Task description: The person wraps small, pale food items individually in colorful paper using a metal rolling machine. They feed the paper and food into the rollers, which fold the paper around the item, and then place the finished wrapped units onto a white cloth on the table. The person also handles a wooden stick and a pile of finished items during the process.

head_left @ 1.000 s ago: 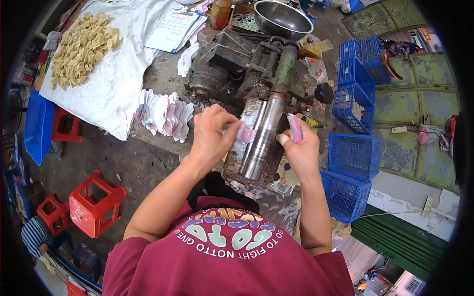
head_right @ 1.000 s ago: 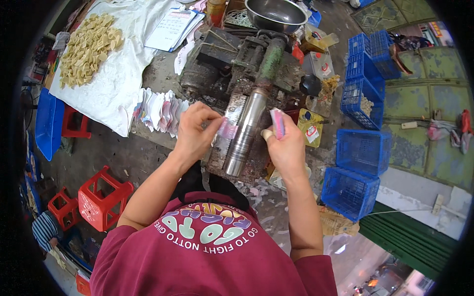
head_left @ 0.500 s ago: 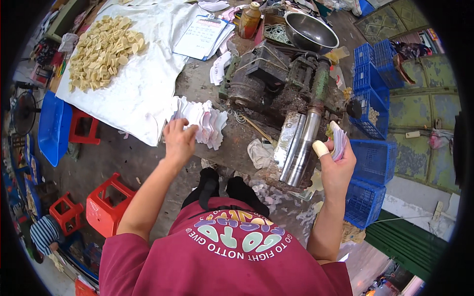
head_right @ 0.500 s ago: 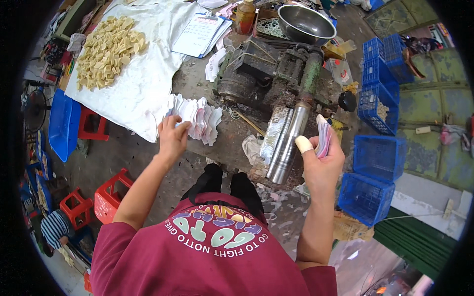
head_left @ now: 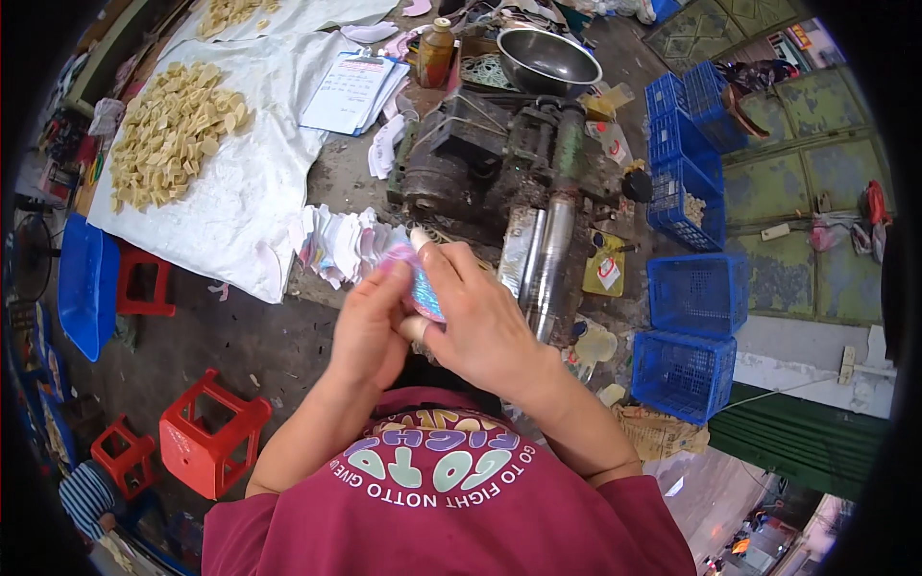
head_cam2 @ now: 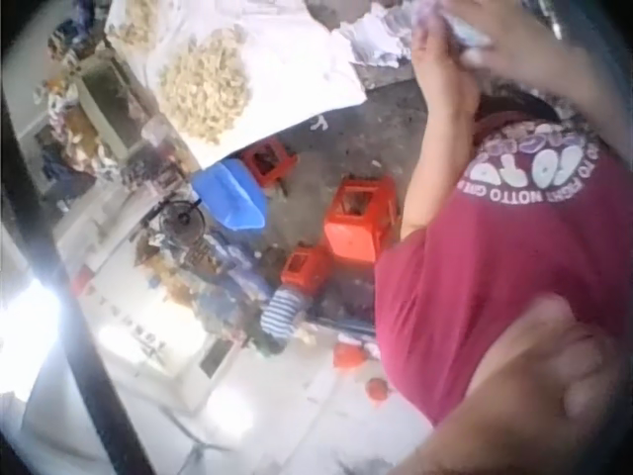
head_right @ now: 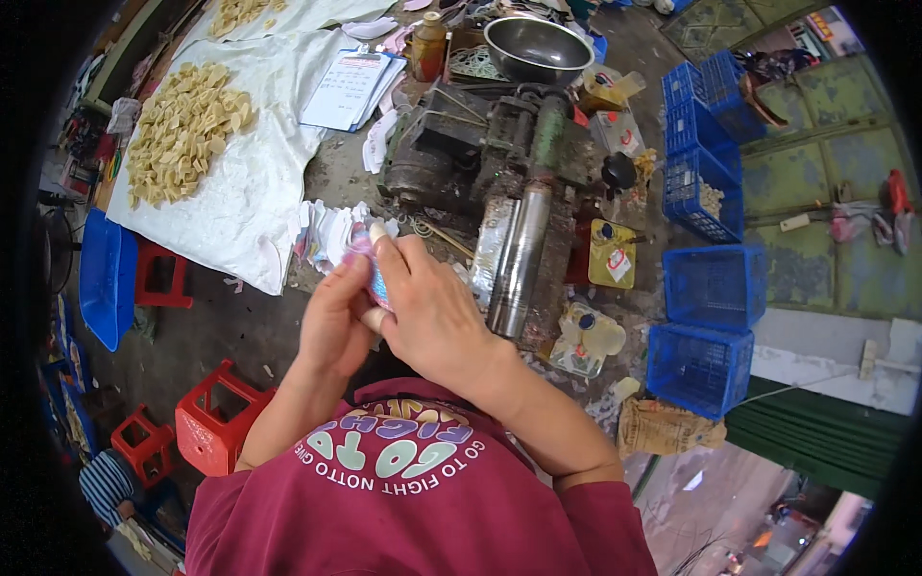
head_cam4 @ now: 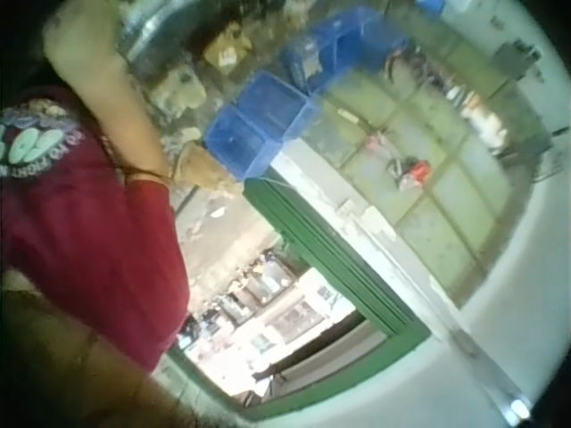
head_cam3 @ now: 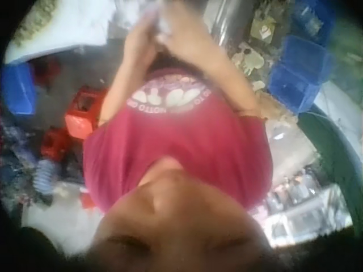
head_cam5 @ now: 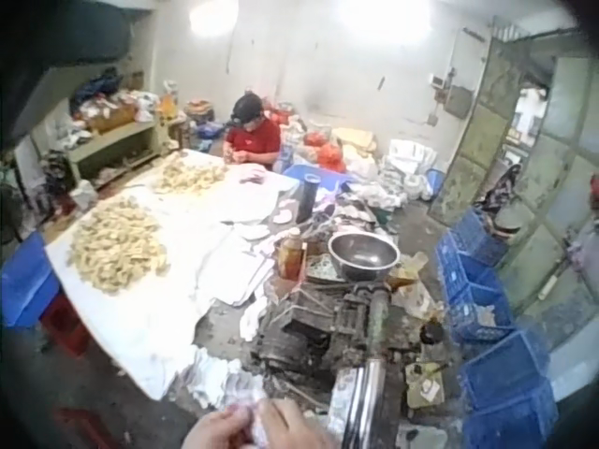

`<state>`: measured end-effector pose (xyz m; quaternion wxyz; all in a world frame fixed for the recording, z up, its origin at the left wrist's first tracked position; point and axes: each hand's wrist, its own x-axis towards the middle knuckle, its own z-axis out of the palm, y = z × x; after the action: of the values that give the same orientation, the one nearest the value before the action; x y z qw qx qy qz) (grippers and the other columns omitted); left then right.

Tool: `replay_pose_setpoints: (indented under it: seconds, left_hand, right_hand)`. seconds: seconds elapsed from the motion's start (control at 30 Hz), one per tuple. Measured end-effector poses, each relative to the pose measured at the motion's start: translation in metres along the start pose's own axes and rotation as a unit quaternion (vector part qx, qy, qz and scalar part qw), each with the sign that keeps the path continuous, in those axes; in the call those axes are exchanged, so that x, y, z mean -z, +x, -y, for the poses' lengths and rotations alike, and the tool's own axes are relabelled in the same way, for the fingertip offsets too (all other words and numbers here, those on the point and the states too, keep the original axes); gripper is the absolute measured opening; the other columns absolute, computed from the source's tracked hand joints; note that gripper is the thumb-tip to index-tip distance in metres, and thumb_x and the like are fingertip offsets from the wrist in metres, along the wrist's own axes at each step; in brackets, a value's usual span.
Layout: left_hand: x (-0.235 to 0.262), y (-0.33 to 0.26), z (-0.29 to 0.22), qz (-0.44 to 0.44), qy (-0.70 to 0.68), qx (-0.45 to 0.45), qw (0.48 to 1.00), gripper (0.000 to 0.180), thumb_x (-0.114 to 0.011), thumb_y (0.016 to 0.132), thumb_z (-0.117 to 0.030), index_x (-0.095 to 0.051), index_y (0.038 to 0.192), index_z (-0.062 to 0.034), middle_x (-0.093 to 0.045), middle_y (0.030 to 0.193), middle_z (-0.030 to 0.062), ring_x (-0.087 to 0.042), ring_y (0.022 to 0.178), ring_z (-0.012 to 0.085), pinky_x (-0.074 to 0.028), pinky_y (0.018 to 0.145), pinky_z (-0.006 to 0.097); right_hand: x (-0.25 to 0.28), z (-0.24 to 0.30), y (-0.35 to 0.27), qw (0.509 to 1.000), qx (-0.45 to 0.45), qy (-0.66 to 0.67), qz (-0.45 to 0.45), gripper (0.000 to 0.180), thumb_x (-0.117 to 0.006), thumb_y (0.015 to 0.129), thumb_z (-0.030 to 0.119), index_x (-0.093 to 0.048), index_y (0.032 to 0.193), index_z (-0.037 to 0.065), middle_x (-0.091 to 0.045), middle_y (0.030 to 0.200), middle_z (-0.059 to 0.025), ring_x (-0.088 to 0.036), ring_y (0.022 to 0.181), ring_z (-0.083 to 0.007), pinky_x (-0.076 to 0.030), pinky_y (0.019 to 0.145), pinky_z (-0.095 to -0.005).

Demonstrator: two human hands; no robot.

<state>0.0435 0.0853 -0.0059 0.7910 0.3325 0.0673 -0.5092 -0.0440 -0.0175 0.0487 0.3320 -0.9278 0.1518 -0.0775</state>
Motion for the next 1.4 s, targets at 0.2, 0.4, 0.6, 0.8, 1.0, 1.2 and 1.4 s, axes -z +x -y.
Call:
replay_pose_setpoints:
  seconds: [0.2, 0.4, 0.6, 0.8, 1.0, 1.2, 1.4]
  left_hand:
    - [0.033, -0.005, -0.021, -0.024, -0.001, -0.043, 0.999, 0.027, -0.050, 0.096, -0.025, -0.052, 0.113, -0.0046, -0.065, 0.103, 0.0183, -0.064, 0.097, 0.0271, -0.052, 0.086, 0.045]
    - [0.056, -0.002, -0.031, -0.068, -0.040, -0.060, 0.995, 0.023, -0.047, 0.098, -0.024, -0.055, 0.110, -0.0060, -0.066, 0.101, 0.0151, -0.064, 0.096, 0.0257, -0.051, 0.089, 0.044]
    - [0.063, 0.013, -0.055, -0.107, 0.012, -0.092, 0.990, 0.031, -0.045, 0.090, -0.003, -0.046, 0.120, 0.0020, -0.060, 0.114, 0.0214, -0.064, 0.096, 0.0272, -0.052, 0.086, 0.042]
    - [0.098, 0.085, -0.106, -0.107, 0.120, -0.084, 0.983, 0.030, -0.047, 0.087, 0.003, -0.046, 0.117, 0.0015, -0.061, 0.109, 0.0188, -0.064, 0.093, 0.0264, -0.054, 0.082, 0.042]
    - [0.131, 0.202, -0.159, -0.103, 0.243, -0.015, 0.964, 0.022, -0.050, 0.087, 0.001, -0.052, 0.108, -0.0008, -0.061, 0.096, 0.0099, -0.064, 0.083, 0.0222, -0.055, 0.078, 0.040]
    - [0.154, 0.291, -0.173, -0.076, 0.373, 0.110, 0.918, 0.026, -0.054, 0.083, 0.000, -0.057, 0.108, -0.0008, -0.063, 0.095, 0.0084, -0.063, 0.082, 0.0217, -0.054, 0.077, 0.039]
    - [0.166, 0.322, -0.159, -0.027, 0.402, 0.164, 0.900, 0.027, -0.056, 0.080, 0.003, -0.059, 0.106, 0.0001, -0.063, 0.093, 0.0086, -0.063, 0.081, 0.0210, -0.054, 0.072, 0.038]
  right_hand:
    - [0.036, -0.082, -0.046, 0.978, 0.080, -0.192, 0.014, 0.039, -0.064, 0.080, 0.022, -0.060, 0.114, 0.003, -0.053, 0.127, -0.0099, -0.043, 0.124, -0.0334, -0.029, 0.105, -0.0524]
    - [0.057, -0.120, -0.014, 0.961, 0.100, -0.256, 0.003, 0.032, -0.057, 0.077, 0.010, -0.066, 0.107, 0.009, -0.048, 0.135, -0.0062, -0.029, 0.135, -0.0338, -0.018, 0.108, -0.0627]
    - [0.052, -0.091, -0.042, 0.953, 0.078, -0.276, 0.096, 0.039, -0.059, 0.079, 0.014, -0.062, 0.117, 0.010, -0.043, 0.140, -0.0057, -0.021, 0.139, -0.0347, -0.011, 0.110, -0.0620]
    - [0.043, -0.084, -0.038, 0.964, -0.007, -0.251, 0.088, 0.036, -0.060, 0.077, 0.010, -0.063, 0.113, 0.008, -0.036, 0.145, -0.0089, -0.017, 0.139, -0.0392, -0.008, 0.110, -0.0630]
    - [0.044, -0.078, -0.008, 0.946, -0.135, -0.293, 0.025, 0.058, -0.058, 0.076, 0.006, -0.046, 0.132, 0.008, -0.025, 0.151, -0.0123, -0.014, 0.140, -0.0406, -0.008, 0.111, -0.0593]
    - [0.001, -0.051, -0.027, 0.894, -0.334, -0.283, -0.091, 0.066, -0.052, 0.086, 0.007, -0.021, 0.143, -0.004, -0.020, 0.149, -0.0255, -0.018, 0.138, -0.0415, -0.014, 0.113, -0.0512]
    - [-0.005, -0.061, 0.006, 0.856, -0.398, -0.281, -0.177, 0.064, -0.052, 0.088, 0.006, -0.022, 0.143, -0.007, -0.028, 0.144, -0.0282, -0.028, 0.134, -0.0413, -0.022, 0.112, -0.0420]
